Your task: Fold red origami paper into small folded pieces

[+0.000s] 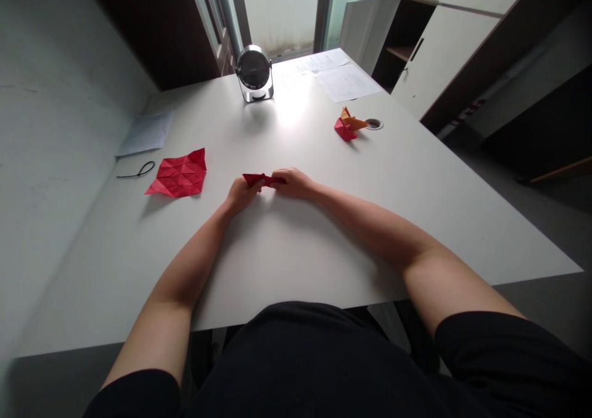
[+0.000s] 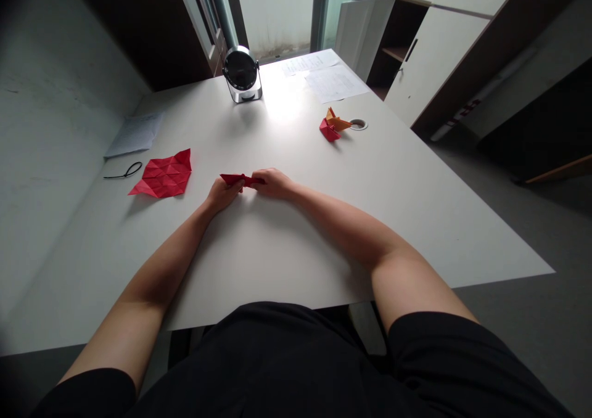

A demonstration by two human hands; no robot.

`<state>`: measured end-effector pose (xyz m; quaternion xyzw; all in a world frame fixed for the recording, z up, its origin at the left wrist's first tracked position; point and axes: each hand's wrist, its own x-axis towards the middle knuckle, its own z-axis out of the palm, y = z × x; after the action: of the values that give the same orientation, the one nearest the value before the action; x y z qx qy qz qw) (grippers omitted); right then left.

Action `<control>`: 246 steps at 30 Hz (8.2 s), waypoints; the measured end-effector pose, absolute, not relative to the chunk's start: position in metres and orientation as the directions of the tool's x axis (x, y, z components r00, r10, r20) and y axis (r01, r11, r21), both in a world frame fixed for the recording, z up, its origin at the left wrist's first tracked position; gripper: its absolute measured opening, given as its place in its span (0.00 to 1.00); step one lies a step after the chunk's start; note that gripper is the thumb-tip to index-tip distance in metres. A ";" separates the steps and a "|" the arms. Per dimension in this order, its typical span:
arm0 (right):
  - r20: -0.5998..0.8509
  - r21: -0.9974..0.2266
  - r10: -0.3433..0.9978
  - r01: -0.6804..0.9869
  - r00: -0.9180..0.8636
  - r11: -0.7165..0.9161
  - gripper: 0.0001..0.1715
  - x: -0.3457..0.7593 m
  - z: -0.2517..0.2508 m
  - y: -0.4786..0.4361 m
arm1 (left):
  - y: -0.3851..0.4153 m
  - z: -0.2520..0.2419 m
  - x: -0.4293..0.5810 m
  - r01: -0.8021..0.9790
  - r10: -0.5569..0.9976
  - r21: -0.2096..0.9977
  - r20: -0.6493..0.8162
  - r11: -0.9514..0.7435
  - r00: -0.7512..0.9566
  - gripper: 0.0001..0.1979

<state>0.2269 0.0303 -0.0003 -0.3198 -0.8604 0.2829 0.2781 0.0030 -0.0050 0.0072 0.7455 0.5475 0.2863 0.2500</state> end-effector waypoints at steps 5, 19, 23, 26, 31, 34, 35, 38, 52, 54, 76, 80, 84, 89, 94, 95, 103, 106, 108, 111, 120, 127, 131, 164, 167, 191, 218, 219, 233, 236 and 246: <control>0.305 -0.669 0.707 0.385 -0.638 0.636 0.20 0.226 -0.001 0.031 | -0.005 0.006 0.003 0.672 0.961 0.689 0.163 -0.272 0.222 0.21; 0.308 -0.671 0.707 0.381 -0.636 0.636 0.21 0.227 -0.001 0.030 | -0.006 0.007 0.004 0.682 0.963 0.681 0.164 -0.266 0.212 0.23; 0.309 -0.668 0.708 0.385 -0.635 0.636 0.21 0.226 -0.002 0.031 | -0.006 0.007 0.004 0.685 0.962 0.677 0.166 -0.270 0.215 0.23; 0.314 -0.672 0.710 0.380 -0.631 0.635 0.21 0.226 -0.004 0.032 | -0.006 0.006 0.004 0.686 0.964 0.678 0.167 -0.265 0.208 0.22; 0.320 -0.662 0.702 0.380 -0.636 0.646 0.22 0.226 -0.006 0.032 | -0.005 0.003 0.004 0.676 0.962 0.685 0.181 -0.272 0.205 0.21; 0.317 -0.658 0.703 0.387 -0.637 0.647 0.21 0.226 -0.005 0.032 | -0.004 0.003 0.003 0.678 0.961 0.681 0.181 -0.277 0.210 0.21; 0.316 -0.656 0.702 0.388 -0.638 0.648 0.21 0.226 -0.005 0.032 | -0.004 0.003 0.003 0.678 0.961 0.681 0.182 -0.276 0.209 0.21; 0.321 -0.649 0.698 0.388 -0.639 0.654 0.20 0.226 -0.004 0.031 | -0.004 0.002 0.003 0.680 0.962 0.680 0.182 -0.274 0.205 0.21; 0.313 -0.655 0.706 0.393 -0.636 0.645 0.22 0.226 -0.001 0.030 | -0.006 0.006 0.004 0.685 0.963 0.677 0.168 -0.270 0.213 0.21; 0.311 -0.654 0.707 0.397 -0.635 0.644 0.21 0.226 -0.002 0.030 | -0.006 0.006 0.004 0.683 0.963 0.679 0.169 -0.269 0.211 0.21; 0.294 -0.655 0.709 0.405 -0.641 0.638 0.20 0.227 0.000 0.030 | -0.006 0.008 0.005 0.659 0.959 0.698 0.165 -0.279 0.230 0.22; 0.294 -0.655 0.714 0.410 -0.636 0.635 0.21 0.226 0.000 0.030 | -0.006 0.008 0.005 0.656 0.959 0.702 0.164 -0.279 0.232 0.23; 0.299 -0.656 0.716 0.409 -0.631 0.635 0.20 0.226 -0.003 0.031 | -0.007 0.009 0.005 0.651 0.959 0.707 0.162 -0.276 0.231 0.23; 0.302 -0.653 0.712 0.407 -0.633 0.639 0.19 0.227 -0.003 0.031 | -0.008 0.009 0.005 0.649 0.963 0.714 0.154 -0.263 0.220 0.23; 0.292 -0.652 0.713 0.413 -0.638 0.636 0.19 0.227 0.000 0.030 | -0.007 0.007 0.005 0.649 0.963 0.713 0.158 -0.265 0.220 0.23; 0.289 -0.651 0.714 0.416 -0.637 0.635 0.20 0.227 0.000 0.030 | -0.007 0.007 0.005 0.650 0.963 0.713 0.158 -0.263 0.217 0.23; 0.296 -0.651 0.713 0.412 -0.635 0.637 0.21 0.226 -0.001 0.030 | -0.007 0.006 0.005 0.667 0.966 0.700 0.165 -0.256 0.198 0.23; 0.297 -0.651 0.711 0.409 -0.638 0.639 0.22 0.226 0.000 0.029 | -0.006 0.005 0.005 0.672 0.966 0.695 0.164 -0.255 0.198 0.23; 0.299 -0.651 0.712 0.409 -0.636 0.639 0.22 0.226 -0.001 0.029 | -0.006 0.005 0.005 0.670 0.965 0.695 0.167 -0.259 0.200 0.22; 0.299 -0.653 0.714 0.410 -0.633 0.637 0.21 0.226 -0.001 0.030 | -0.006 0.006 0.005 0.661 0.964 0.702 0.169 -0.265 0.208 0.22; 0.298 -0.646 0.715 0.419 -0.632 0.639 0.21 0.227 -0.002 0.031 | -0.007 0.008 0.005 0.655 0.962 0.706 0.165 -0.270 0.219 0.22; 0.286 -0.658 0.715 0.412 -0.638 0.630 0.21 0.226 0.002 0.029 | -0.005 0.006 0.004 0.655 0.958 0.701 0.170 -0.282 0.230 0.21; 0.273 -0.675 0.723 0.409 -0.634 0.614 0.18 0.226 0.005 0.027 | -0.004 0.005 0.003 0.658 0.957 0.697 0.170 -0.285 0.234 0.21; 0.288 -0.670 0.723 0.408 -0.628 0.621 0.17 0.226 -0.001 0.030 | -0.005 0.005 0.003 0.664 0.957 0.691 0.170 -0.286 0.235 0.21; 0.281 -0.676 0.723 0.404 -0.631 0.616 0.19 0.227 0.001 0.029 | -0.004 0.004 0.003 0.659 0.960 0.700 0.167 -0.276 0.226 0.21; 0.305 -0.657 0.709 0.398 -0.636 0.640 0.21 0.226 -0.001 0.029 | -0.006 0.007 0.004 0.672 0.962 0.690 0.158 -0.270 0.224 0.21; 0.268 -0.683 0.732 0.413 -0.626 0.603 0.21 0.226 -0.003 0.031 | -0.005 0.002 0.004 0.676 0.971 0.699 0.130 -0.232 0.199 0.24; 0.269 -0.684 0.732 0.411 -0.626 0.603 0.21 0.226 -0.003 0.031 | -0.005 0.002 0.004 0.677 0.972 0.699 0.132 -0.229 0.193 0.24; 0.212 -0.789 0.786 0.373 -0.581 0.489 0.16 0.230 0.000 0.031 | -0.010 0.009 0.007 0.642 0.971 0.732 0.125 -0.229 0.204 0.23; 0.229 -0.760 0.770 0.384 -0.595 0.524 0.16 0.229 -0.001 0.032 | -0.011 0.008 0.008 0.636 0.973 0.739 0.123 -0.222 0.196 0.23; 0.291 -0.700 0.727 0.380 -0.622 0.605 0.20 0.227 -0.003 0.031 | -0.011 0.008 0.006 0.653 0.959 0.708 0.131 -0.268 0.252 0.23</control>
<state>0.2268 0.0308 -0.0033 -0.3262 -0.8484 0.3017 0.2876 0.0064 -0.0106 0.0085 0.7439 0.5418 0.2841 0.2691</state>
